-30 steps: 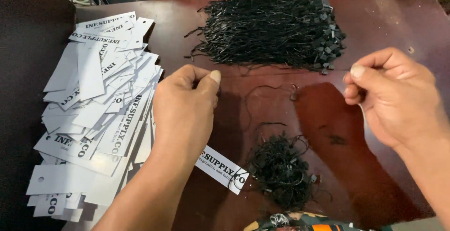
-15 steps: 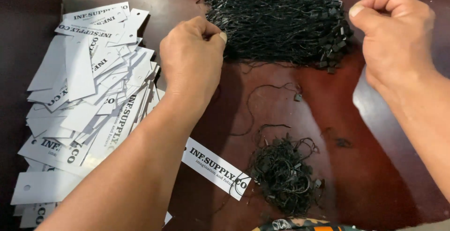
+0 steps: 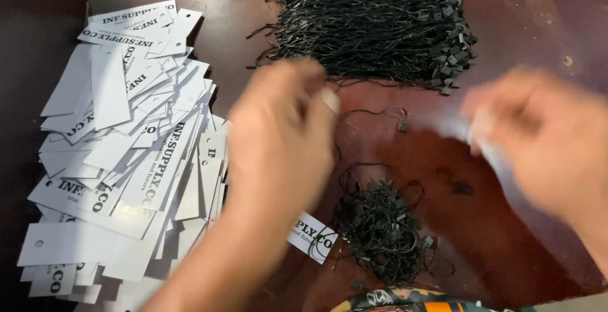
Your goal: Sorting and untangling individual black plastic tag fasteners from a pile on a production table.
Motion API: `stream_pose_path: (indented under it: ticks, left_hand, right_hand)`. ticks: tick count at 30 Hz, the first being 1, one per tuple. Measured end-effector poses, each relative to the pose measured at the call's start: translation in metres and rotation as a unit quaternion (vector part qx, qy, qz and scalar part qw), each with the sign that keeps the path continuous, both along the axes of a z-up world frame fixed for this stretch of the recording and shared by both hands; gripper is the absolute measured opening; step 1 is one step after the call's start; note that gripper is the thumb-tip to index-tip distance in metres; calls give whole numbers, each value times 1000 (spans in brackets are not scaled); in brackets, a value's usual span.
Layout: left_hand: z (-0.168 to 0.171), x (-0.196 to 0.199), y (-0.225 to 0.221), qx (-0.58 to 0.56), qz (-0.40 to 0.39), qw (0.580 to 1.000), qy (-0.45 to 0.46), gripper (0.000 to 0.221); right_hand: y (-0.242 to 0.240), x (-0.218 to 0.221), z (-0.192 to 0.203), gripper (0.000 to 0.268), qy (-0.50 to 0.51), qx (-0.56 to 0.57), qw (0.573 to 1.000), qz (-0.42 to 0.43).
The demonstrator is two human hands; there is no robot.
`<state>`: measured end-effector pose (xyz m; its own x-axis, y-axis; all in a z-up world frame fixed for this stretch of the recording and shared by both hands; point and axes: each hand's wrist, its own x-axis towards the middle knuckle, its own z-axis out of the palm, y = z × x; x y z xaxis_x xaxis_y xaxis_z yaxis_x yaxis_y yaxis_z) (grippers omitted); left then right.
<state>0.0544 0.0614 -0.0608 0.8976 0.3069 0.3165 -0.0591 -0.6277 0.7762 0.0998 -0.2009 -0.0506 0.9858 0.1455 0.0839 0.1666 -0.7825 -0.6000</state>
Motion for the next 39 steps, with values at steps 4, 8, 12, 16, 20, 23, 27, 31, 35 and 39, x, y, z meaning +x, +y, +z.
stream_pose_path:
  ticks: [4, 8, 12, 16, 20, 23, 27, 31, 35, 39]
  left_hand:
    - [-6, -53, -43, -28, -139, 990, -12, 15]
    - [-30, -70, -56, 73, -209, 975, 3, 19]
    - [-37, -60, -58, 109, -160, 980, -44, 17]
    - [-34, -51, -62, 120, -141, 981, -49, 19]
    - [-1, -54, -69, 51, -141, 982, -113, 45]
    - [16, -48, -74, -55, -191, 979, 44, 36]
    - [-1, -49, -74, -47, -170, 980, 90, 15]
    - [26, -48, -75, -181, -177, 964, 76, 12]
    - [51, -42, -70, -230, -181, 910, 294, 39]
    - [23, -42, -70, -57, -184, 956, 220, 14]
  right_hand:
    - [-18, -38, -14, 10, -10, 3, 948, 317]
    - [-17, -48, -21, 11, -13, -42, 918, 393]
    - [-16, -51, -29, 14, -34, -73, 935, 345]
    - [-20, -52, -32, 8, 23, -15, 970, 243]
    - [-13, -62, -23, 8, 31, 192, 973, 121]
    - [-2, -56, -9, 12, -9, 301, 948, 105]
    - [-8, -37, -12, 19, -37, 398, 915, 53]
    - [12, -54, -5, 12, -37, 346, 933, 85]
    - [17, -56, -6, 9, -33, 300, 951, 68]
    - [11, -46, -21, 15, 25, 348, 937, -2]
